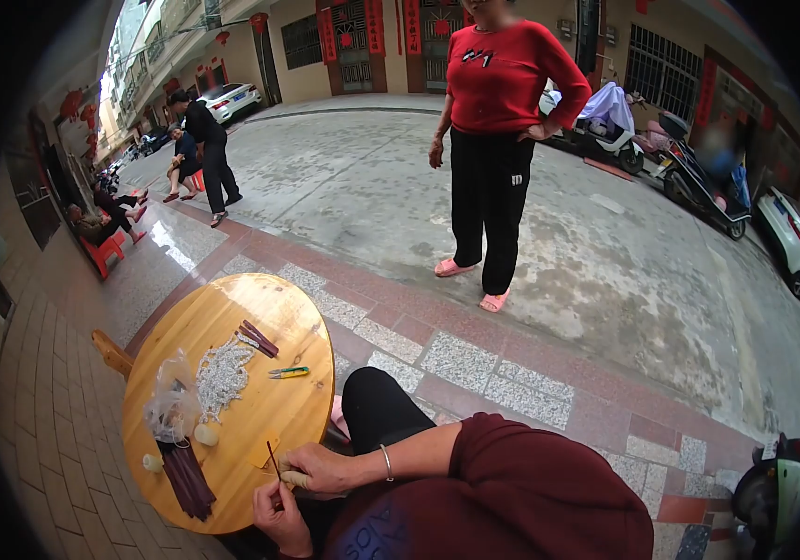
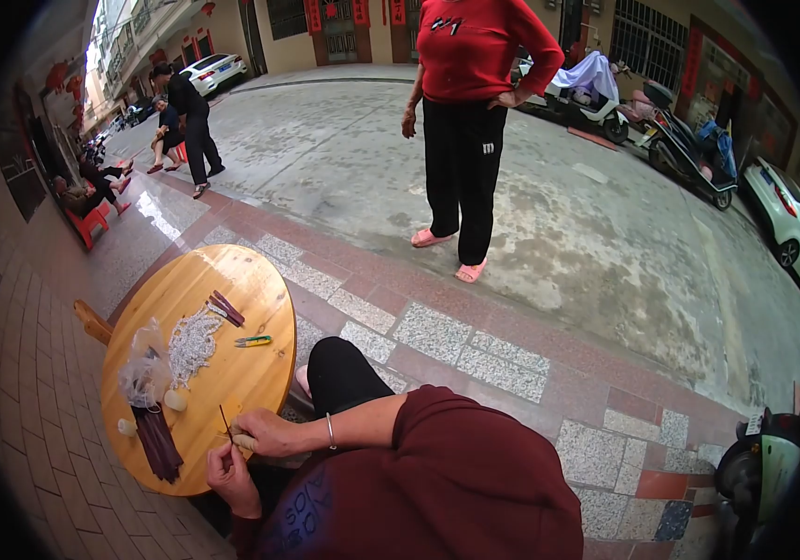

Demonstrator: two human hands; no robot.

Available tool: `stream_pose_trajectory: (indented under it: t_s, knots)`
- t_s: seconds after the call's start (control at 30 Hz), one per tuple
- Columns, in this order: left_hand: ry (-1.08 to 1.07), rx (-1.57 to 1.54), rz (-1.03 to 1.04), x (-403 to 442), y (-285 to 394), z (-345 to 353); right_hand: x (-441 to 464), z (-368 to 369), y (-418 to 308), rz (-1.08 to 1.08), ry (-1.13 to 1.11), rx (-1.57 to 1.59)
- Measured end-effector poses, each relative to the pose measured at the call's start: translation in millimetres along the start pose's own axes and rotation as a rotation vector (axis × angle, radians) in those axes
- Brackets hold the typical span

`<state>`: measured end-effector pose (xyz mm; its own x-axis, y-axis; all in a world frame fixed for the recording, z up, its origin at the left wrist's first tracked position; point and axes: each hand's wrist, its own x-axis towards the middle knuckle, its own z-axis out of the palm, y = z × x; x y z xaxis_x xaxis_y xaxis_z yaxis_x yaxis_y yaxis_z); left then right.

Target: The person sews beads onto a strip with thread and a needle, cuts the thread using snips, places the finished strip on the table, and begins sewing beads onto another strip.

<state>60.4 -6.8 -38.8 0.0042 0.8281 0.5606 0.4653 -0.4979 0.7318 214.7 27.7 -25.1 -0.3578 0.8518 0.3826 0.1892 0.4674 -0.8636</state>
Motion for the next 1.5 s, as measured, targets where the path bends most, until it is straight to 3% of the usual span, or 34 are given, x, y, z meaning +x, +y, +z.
stream_pose_trajectory:
  t_s: [0.07, 0.13, 0.27, 0.4, 0.6, 0.7, 0.77, 0.83, 0.87, 0.9, 0.97, 1.03, 1.1, 1.13, 1.17, 1.2, 1.27, 1.3, 1.37, 1.4, 1.5]
  knots:
    - [0.015, -0.055, -0.052, 0, 5, -1, 3, -8, 0, -0.029, -0.030, -0.002]
    - [0.023, -0.110, -0.108, 0, 8, -7, 8, -18, 2, 0.153, -0.312, 0.502]
    - [-0.018, -0.348, -0.264, -1, 15, -16, 6, -19, 5, 0.379, -0.282, 0.773]
    - [-0.108, -0.466, -0.314, 0, 23, -19, 8, -9, -2, 0.282, -0.299, 0.880]
    - [-0.242, -0.729, -0.429, -2, 25, -21, 0, -8, -13, 0.358, -0.299, 1.151]
    - [-0.417, -0.774, -0.383, 5, 39, -35, 8, -17, -29, 0.390, -0.182, 1.157]
    - [-0.756, -0.595, 0.009, 14, 57, -46, 36, -40, -31, 0.276, 0.040, 1.108]
    - [-0.660, -0.746, -0.124, 10, 59, -54, 59, -72, -17, 0.127, 0.215, 1.121]
    - [-0.511, -0.916, -0.326, 9, 59, -60, 69, -86, -17, 0.083, 0.381, 1.050]
    - [-0.406, -0.964, -0.351, 11, 55, -68, 77, -110, -5, 0.068, 0.423, 1.053]
    - [-0.306, -1.112, -0.212, 20, 48, -81, 80, -163, 6, 0.127, 0.479, 1.300]
    - [-0.253, -1.133, -0.181, 18, 41, -93, 65, -235, 51, -0.045, 0.243, 1.568]
    - [-0.178, -1.226, -0.193, 14, 34, -103, 39, -297, 69, -0.108, 0.290, 1.646]
    - [-0.145, -1.272, -0.255, 11, 29, -110, 24, -333, 90, -0.156, 0.328, 1.534]
    - [-0.112, -1.317, -0.315, 9, 25, -118, 7, -371, 114, -0.179, 0.438, 1.385]
    - [-0.070, -1.333, -0.309, 5, 15, -120, -13, -395, 127, -0.077, 0.876, 1.214]
    - [-0.027, -1.314, -0.379, -1, -1, -126, -53, -424, 139, 0.047, 1.298, 0.814]
    - [-0.004, -1.293, -0.455, -2, -7, -130, -84, -462, 180, -0.040, 1.367, 0.838]
    - [-0.040, -1.363, -0.464, -3, -12, -135, -123, -469, 184, -0.061, 1.619, 0.606]
    - [0.027, -1.366, -0.491, -4, -14, -133, -154, -493, 212, -0.050, 1.736, 0.521]
    - [0.133, -1.351, -0.489, -4, -22, -136, -209, -489, 202, 0.073, 2.058, 0.294]
